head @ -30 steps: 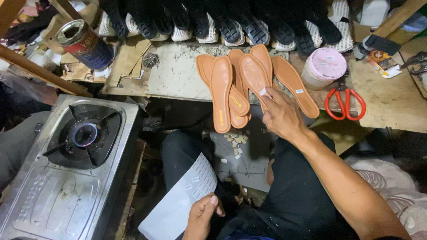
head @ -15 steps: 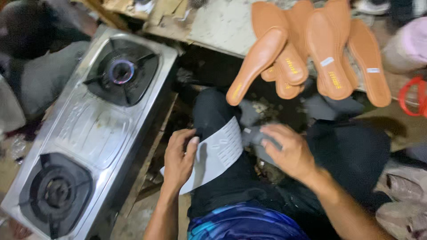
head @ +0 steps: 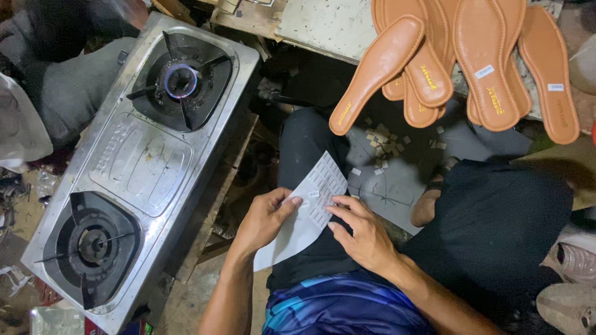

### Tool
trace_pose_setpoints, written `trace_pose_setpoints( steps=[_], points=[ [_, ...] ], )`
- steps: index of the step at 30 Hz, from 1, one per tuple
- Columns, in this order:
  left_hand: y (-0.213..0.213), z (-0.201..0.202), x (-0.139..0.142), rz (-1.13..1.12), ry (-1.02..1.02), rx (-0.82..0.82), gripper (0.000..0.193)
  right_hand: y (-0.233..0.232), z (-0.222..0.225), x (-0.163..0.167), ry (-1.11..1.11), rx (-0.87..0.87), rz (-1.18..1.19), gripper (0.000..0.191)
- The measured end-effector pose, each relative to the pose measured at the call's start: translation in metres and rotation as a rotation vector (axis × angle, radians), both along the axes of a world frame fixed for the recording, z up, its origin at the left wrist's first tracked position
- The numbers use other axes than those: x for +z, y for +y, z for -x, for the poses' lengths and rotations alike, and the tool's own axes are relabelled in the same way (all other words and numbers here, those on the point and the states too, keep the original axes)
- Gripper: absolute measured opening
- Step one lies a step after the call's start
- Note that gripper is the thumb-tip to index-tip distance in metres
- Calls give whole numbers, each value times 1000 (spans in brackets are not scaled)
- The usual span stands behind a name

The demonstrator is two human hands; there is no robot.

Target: The person sits on the floor and peels small white labels one at a time from a backing sheet, pressing each label onto the heel of a shoe insole. They place each labeled insole onto a growing stack on the workbench and pair the insoles into sets.

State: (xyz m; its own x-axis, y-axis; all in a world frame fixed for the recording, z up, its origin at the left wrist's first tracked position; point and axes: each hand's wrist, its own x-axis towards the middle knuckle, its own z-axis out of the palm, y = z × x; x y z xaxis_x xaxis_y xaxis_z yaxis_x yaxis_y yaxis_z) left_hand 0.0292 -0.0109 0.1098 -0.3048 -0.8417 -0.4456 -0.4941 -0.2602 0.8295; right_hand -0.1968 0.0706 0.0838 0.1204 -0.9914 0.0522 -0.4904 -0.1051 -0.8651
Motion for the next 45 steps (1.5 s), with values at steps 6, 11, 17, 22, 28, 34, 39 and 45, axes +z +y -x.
trace_pose_setpoints(
  steps=[6,11,17,22,28,34,39,45],
  points=[
    [3,-2,-24,-68,194,47,22,3,-3,6,1,-126,25,25],
    [3,-8,-35,-138,349,4,15,0,-8,12,6,-103,88,26],
    [6,-9,-25,-213,587,-18,9,-3,-10,29,81,-64,236,28],
    [4,-4,-14,-317,629,-42,35,-1,-13,39,125,-3,386,26],
    [12,1,-12,-263,554,-127,37,-3,-10,45,32,-150,259,19],
    [23,9,-7,-152,430,-198,40,-8,-6,53,40,-160,323,24],
    [25,10,-10,-134,502,-242,39,-8,-7,54,43,-153,359,18],
    [13,15,-26,-199,450,-47,50,-6,-10,53,115,-68,460,19]
  ],
)
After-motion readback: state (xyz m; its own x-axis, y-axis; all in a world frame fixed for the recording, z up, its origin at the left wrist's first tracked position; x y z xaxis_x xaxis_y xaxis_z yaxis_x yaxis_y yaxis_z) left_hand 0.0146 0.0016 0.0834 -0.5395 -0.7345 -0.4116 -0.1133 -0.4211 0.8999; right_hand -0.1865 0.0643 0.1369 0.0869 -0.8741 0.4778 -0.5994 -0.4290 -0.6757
